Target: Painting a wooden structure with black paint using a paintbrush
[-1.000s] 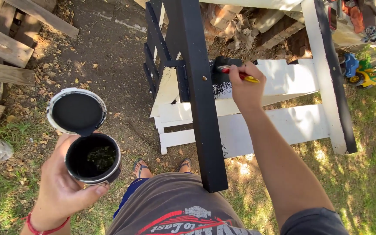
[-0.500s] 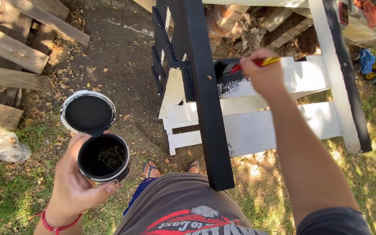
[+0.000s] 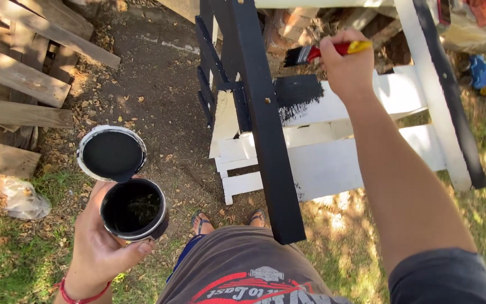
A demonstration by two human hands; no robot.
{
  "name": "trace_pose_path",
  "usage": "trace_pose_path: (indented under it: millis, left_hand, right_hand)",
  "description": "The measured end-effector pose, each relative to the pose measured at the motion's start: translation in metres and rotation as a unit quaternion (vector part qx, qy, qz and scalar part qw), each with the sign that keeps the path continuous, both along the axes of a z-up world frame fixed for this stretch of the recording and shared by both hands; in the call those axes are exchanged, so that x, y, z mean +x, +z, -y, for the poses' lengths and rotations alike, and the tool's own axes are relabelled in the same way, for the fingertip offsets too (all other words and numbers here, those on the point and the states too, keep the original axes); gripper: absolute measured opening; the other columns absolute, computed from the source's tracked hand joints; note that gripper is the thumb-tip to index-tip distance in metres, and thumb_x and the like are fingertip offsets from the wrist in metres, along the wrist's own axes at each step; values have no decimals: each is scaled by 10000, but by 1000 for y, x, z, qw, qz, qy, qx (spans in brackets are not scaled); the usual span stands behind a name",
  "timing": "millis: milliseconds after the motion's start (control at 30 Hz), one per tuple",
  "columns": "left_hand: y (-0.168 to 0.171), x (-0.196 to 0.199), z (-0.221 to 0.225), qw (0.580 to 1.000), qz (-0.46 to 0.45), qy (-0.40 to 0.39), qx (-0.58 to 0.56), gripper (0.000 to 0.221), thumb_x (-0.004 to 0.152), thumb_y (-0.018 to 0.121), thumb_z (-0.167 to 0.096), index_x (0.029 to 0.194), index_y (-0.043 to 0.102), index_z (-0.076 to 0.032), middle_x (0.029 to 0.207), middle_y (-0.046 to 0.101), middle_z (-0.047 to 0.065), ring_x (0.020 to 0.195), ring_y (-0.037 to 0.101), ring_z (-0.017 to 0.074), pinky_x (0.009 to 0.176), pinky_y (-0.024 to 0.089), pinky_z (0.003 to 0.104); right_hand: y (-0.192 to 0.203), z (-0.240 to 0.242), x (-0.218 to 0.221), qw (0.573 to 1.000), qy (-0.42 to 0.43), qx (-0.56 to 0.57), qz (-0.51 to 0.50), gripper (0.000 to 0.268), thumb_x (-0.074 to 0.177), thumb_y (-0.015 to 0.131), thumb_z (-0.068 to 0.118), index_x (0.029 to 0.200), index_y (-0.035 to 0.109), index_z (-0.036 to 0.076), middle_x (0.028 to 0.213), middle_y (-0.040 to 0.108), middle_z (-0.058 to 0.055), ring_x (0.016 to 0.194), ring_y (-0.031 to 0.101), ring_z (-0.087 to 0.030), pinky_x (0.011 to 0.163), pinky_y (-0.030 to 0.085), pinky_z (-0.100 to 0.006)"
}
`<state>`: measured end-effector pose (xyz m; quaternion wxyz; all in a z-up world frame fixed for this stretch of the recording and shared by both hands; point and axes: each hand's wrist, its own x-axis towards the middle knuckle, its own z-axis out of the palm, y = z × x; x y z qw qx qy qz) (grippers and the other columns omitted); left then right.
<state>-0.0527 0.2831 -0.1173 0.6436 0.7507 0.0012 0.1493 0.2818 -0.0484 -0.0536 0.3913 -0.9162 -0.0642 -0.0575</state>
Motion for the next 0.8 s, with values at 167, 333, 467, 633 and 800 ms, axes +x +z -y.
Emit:
trace_pose_path:
  millis: [167, 333, 467, 633, 800]
  left_hand:
    - [-2, -7, 0, 1000, -11, 1, 6, 679, 667, 750, -358, 1234, 568, -33, 1189, 592, 140, 1129, 595, 257, 995, 480, 381]
    - [3, -5, 1, 1000, -11, 0, -25, 715, 662, 753, -400, 1245, 565, -32, 1224, 585, 152, 1145, 611, 260, 964, 533, 367]
    - [1, -7, 0, 1000, -14, 7, 15, 696, 642, 748, -408, 1203, 590, -27, 1169, 611, 132, 1148, 569, 248, 981, 485, 379]
    - [3, -7, 3, 1000, -8, 3, -5, 738, 663, 754, -406, 1273, 558, -40, 1226, 576, 152, 1166, 600, 269, 985, 527, 379]
    - [13, -11, 4, 999, -21, 15, -19, 727, 656, 744, -378, 1264, 578, -15, 1222, 597, 144, 1179, 584, 263, 997, 500, 381]
  right_hand:
    - [-18, -12, -31, 997, 6, -29, -76, 176, 989, 657, 69, 847, 570, 127, 851, 596, 0, 658, 508, -54, 499, 442, -131]
    - [0, -8, -35, 983, -99, 83, -128, 59, 993, 661, 124, 953, 621, 110, 789, 695, -26, 627, 652, -73, 518, 534, -147]
    - [-1, -5, -34, 971, -165, 167, -48, 250, 943, 667, 193, 754, 511, 140, 627, 631, -51, 506, 598, -116, 463, 447, -219]
    - [-17, -15, -16, 969, -141, 173, -105, 362, 957, 679, 148, 659, 474, 162, 556, 593, -50, 443, 569, -101, 398, 445, -200]
    - [-45, 7, 10, 977, -135, 165, -3, 377, 896, 649, 69, 597, 430, 141, 615, 520, -26, 482, 547, -113, 409, 485, -229]
